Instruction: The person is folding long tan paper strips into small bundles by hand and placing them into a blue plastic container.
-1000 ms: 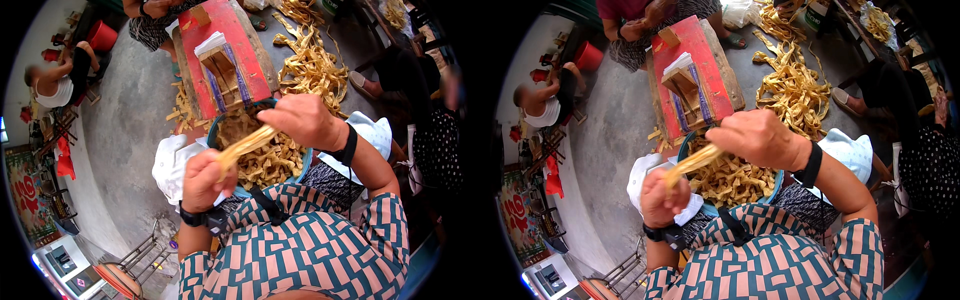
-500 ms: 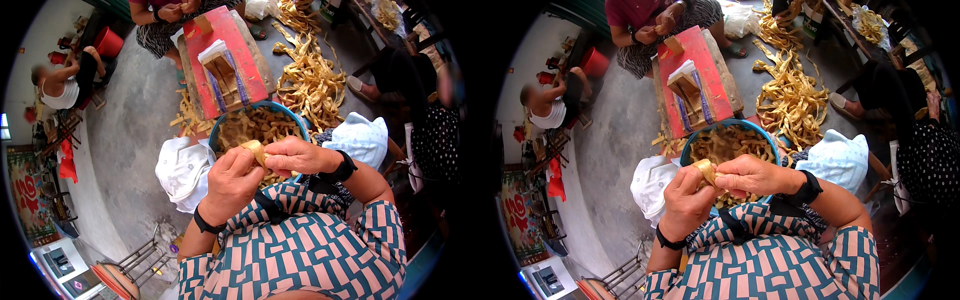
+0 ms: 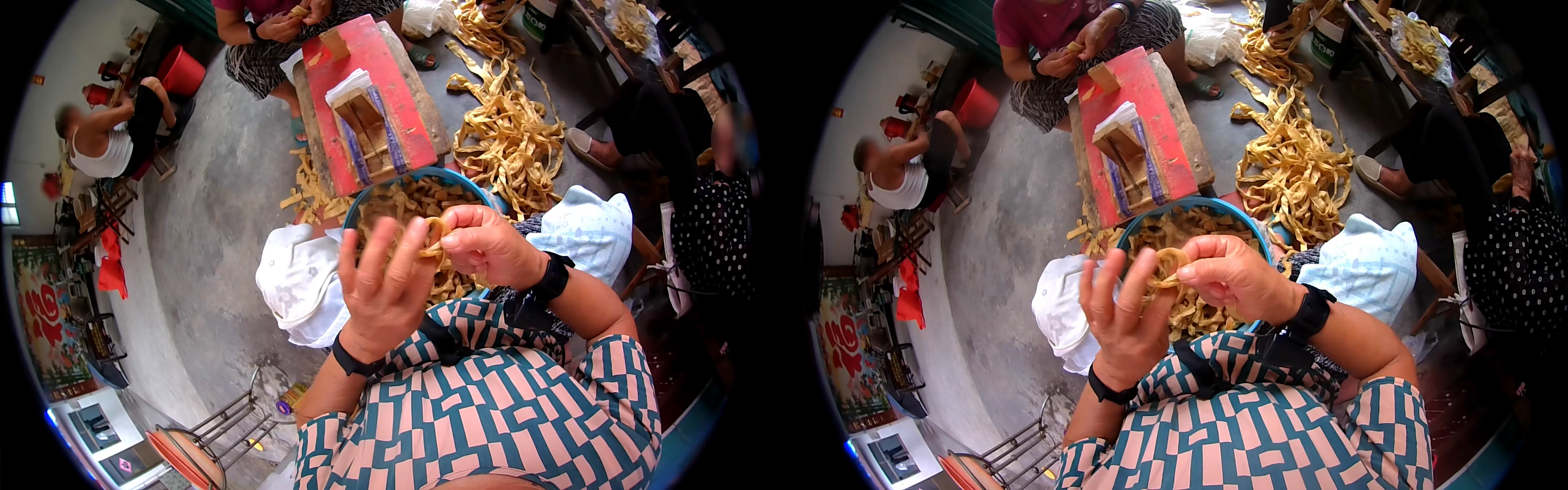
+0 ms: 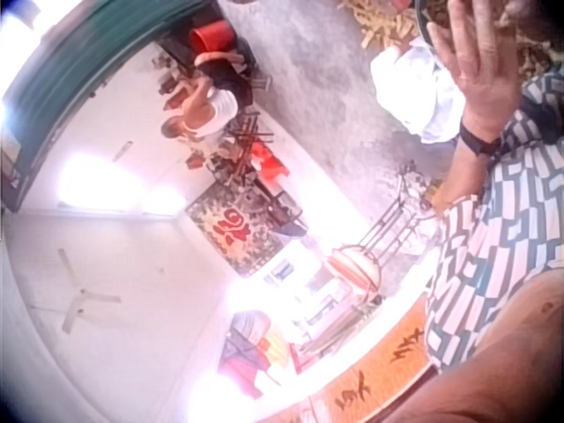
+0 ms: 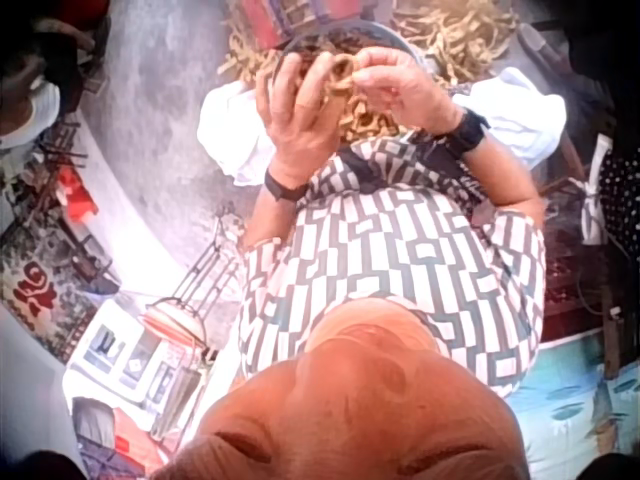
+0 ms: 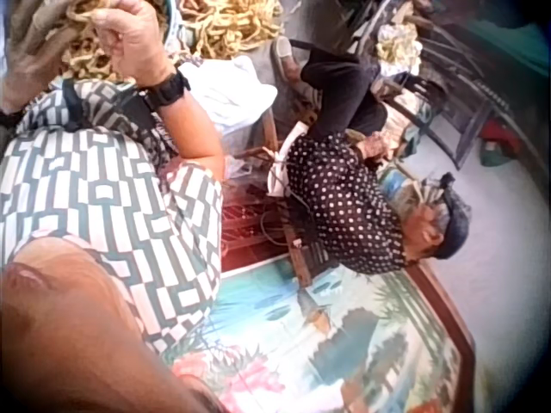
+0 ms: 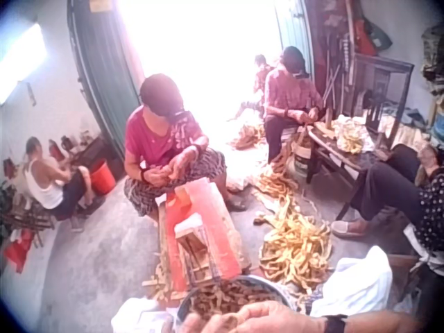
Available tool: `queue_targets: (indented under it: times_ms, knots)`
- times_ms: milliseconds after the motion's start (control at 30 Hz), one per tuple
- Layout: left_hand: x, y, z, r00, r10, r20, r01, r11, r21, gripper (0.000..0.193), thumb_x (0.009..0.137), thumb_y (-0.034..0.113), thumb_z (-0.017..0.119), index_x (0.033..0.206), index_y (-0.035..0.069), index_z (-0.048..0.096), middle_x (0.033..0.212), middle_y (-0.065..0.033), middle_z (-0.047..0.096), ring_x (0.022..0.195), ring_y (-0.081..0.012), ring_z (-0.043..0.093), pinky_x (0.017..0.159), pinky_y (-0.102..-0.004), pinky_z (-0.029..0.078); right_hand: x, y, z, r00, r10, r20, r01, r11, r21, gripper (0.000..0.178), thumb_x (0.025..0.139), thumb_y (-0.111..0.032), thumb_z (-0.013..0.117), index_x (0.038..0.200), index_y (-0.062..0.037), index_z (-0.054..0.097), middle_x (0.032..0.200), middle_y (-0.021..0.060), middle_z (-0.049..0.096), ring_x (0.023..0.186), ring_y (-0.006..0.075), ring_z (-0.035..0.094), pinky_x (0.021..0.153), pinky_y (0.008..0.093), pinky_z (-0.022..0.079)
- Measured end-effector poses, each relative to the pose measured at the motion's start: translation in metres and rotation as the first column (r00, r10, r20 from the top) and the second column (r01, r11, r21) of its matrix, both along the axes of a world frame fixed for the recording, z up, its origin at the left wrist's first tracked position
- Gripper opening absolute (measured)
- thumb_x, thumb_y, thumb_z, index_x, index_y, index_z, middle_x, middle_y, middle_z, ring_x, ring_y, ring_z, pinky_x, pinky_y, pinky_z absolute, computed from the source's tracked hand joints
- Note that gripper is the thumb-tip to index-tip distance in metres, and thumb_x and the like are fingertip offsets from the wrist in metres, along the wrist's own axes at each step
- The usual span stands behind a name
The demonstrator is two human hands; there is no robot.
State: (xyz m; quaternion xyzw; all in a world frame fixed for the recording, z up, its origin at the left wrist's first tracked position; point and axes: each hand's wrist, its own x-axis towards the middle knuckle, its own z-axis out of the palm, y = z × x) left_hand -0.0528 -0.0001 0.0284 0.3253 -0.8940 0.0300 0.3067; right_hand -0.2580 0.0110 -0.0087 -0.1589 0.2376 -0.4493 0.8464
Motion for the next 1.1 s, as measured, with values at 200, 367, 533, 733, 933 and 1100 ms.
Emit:
queue_targets:
  times_ms: [200,367,533,733,933,1100]
  knots:
    - [0.005,-0.006,-0.004,0.985,0.109,-0.135,-0.1,0.992,0.072,0.021,0.083,0.006,0.073,0.104,0.013,0.074,0.131,-0.0081,0.068,0.131,-0.0319,0.056,0.12,-0.0577,0.024,0.005,-0.003,-0.003,0.936,-0.067,-0.347,-0.094,0.899,-0.427,0.007,0.099,-0.009,0.066,0.104,-0.0067,0.064,0.081,-0.0028,0.056,0.066,0.0028,0.049,0.058,0.019,0.038]
    - [0.013,-0.008,-0.018,0.982,0.057,-0.181,-0.023,0.983,0.18,0.017,0.084,0.007,0.074,0.1,0.011,0.074,0.105,-0.0037,0.072,0.093,-0.0221,0.067,0.107,-0.0473,0.042,-0.006,-0.001,-0.012,0.816,-0.051,-0.576,-0.119,0.96,-0.254,0.021,0.097,-0.009,0.068,0.115,-0.0005,0.062,0.105,-0.0001,0.063,0.094,0.0056,0.059,0.077,0.0242,0.051]
    - [-0.001,0.001,-0.012,0.999,-0.035,0.027,0.031,0.99,0.141,0.014,0.086,0.017,0.076,0.098,0.01,0.074,0.087,-0.002,0.066,0.076,-0.0212,0.062,0.087,-0.0387,0.05,0.003,-0.001,-0.015,0.677,-0.384,-0.628,-0.123,0.782,-0.61,0.035,0.097,-0.006,0.066,0.131,-0.0006,0.06,0.101,-0.0024,0.06,0.092,0.0045,0.058,0.084,0.0205,0.048]
    - [0.002,-0.001,-0.034,0.917,0.12,-0.38,0.203,0.68,0.705,0.013,0.09,0.013,0.077,0.095,0.003,0.07,0.075,-0.0032,0.064,0.065,-0.0166,0.059,0.067,-0.0308,0.05,0.001,0.004,-0.007,0.89,-0.101,-0.444,-0.057,0.943,-0.328,0.037,0.102,-0.009,0.064,0.137,0.0007,0.058,0.106,-0.0012,0.065,0.093,0.0046,0.06,0.08,0.0194,0.049]
    - [0.016,-0.009,-0.023,0.691,0.603,-0.398,0.476,0.034,0.879,0.007,0.094,0.007,0.068,0.089,0.002,0.067,0.07,0.0008,0.062,0.056,-0.0049,0.051,0.053,-0.0203,0.04,-0.01,-0.001,-0.007,0.726,-0.212,-0.654,-0.15,0.88,-0.451,0.038,0.098,-0.003,0.065,0.135,-0.0004,0.058,0.072,-0.0033,0.061,0.064,0.0031,0.054,0.059,0.0212,0.044]
    - [0.03,-0.018,-0.028,0.584,0.64,-0.5,0.524,0.174,0.834,0.008,0.095,0.007,0.068,0.09,0.002,0.065,0.069,-0.0004,0.061,0.054,-0.0055,0.048,0.05,-0.0198,0.038,-0.029,-0.005,-0.004,0.568,-0.277,-0.775,-0.337,0.781,-0.526,0.036,0.096,-0.014,0.072,0.129,-0.0027,0.064,0.073,0.0029,0.065,0.064,0.0079,0.058,0.058,0.0271,0.047]
